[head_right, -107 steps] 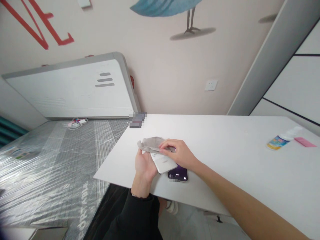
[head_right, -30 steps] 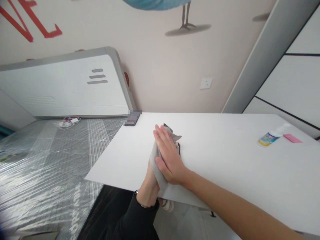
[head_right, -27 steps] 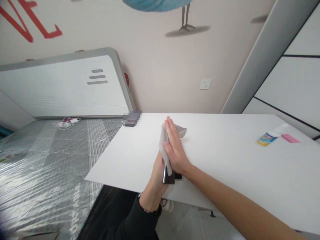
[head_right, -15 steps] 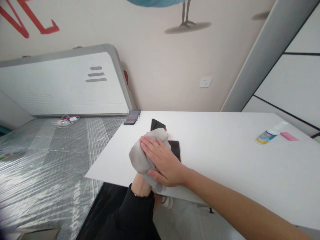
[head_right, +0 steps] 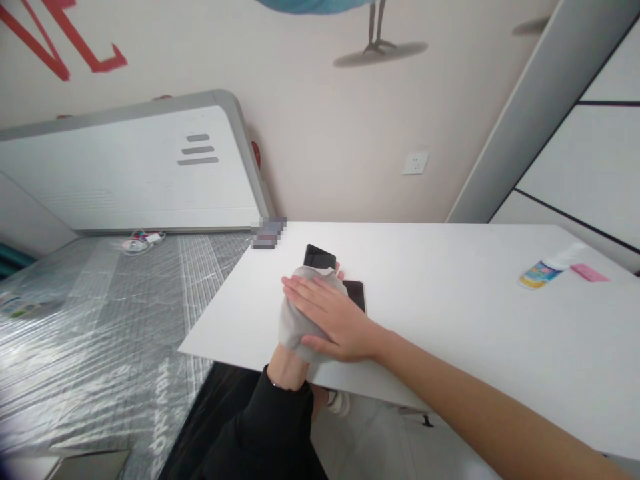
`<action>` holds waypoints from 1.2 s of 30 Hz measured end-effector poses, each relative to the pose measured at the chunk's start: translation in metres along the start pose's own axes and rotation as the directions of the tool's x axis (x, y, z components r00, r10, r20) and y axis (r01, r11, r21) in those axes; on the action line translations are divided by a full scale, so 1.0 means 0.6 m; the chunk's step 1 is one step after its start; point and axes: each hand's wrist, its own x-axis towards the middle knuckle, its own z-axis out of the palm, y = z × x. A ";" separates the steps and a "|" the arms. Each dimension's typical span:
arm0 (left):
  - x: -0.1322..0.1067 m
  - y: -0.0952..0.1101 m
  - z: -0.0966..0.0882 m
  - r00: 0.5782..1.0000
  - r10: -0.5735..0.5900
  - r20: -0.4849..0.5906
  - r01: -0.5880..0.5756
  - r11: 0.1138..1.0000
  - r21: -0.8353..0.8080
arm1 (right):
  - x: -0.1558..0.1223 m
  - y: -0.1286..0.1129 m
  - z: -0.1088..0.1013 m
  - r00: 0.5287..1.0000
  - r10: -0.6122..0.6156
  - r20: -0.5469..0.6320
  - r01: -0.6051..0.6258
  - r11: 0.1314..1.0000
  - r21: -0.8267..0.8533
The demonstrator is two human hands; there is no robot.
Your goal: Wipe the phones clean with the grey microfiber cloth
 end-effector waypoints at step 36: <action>0.062 -0.014 -0.124 0.993 0.099 0.061 -0.109 0.975 0.196 | -0.027 0.153 -0.054 0.420 0.907 -0.030 0.094 -0.011 0.995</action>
